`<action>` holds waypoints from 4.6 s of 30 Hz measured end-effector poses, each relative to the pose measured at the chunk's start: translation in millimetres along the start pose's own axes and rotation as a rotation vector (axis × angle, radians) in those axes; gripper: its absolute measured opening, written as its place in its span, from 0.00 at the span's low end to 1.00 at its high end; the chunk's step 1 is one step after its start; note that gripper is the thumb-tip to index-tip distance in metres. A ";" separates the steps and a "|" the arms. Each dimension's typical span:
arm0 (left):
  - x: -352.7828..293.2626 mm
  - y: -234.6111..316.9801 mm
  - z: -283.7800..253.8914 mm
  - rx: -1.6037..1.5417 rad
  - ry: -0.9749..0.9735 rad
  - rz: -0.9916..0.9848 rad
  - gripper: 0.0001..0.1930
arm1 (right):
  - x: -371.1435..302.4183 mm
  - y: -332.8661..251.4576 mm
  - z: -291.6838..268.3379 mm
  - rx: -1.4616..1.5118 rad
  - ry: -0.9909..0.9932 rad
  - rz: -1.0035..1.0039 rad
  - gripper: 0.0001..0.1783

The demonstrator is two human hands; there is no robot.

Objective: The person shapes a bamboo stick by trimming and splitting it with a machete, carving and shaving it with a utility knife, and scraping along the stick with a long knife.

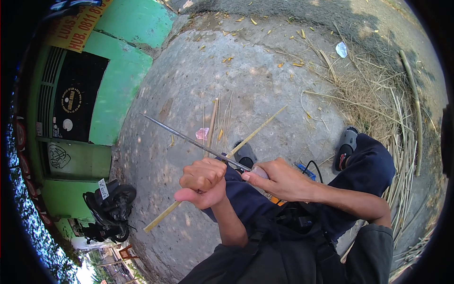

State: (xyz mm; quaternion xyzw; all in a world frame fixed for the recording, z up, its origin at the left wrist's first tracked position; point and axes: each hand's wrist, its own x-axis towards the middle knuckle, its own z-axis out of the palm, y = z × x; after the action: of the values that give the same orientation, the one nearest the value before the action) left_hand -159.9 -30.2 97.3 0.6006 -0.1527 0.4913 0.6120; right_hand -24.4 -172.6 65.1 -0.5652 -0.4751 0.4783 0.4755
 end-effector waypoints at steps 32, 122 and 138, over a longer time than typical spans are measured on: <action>9.9 4.6 2.6 0.018 -0.311 -0.164 0.40 | 1.7 4.1 -30.4 -0.031 -0.108 0.097 0.41; -14.4 1.7 -2.6 0.138 0.432 -0.060 0.33 | 19.4 6.7 9.4 -0.153 -0.010 0.046 0.29; 19.3 73.7 16.2 0.216 0.321 0.089 0.39 | 19.8 8.6 7.3 -0.052 0.020 -0.071 0.30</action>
State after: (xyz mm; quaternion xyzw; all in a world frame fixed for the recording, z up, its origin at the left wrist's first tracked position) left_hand -202.2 -51.5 159.2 0.5692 -0.0260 0.6211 0.5381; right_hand -29.2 -153.2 54.1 -0.5649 -0.5021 0.4431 0.4821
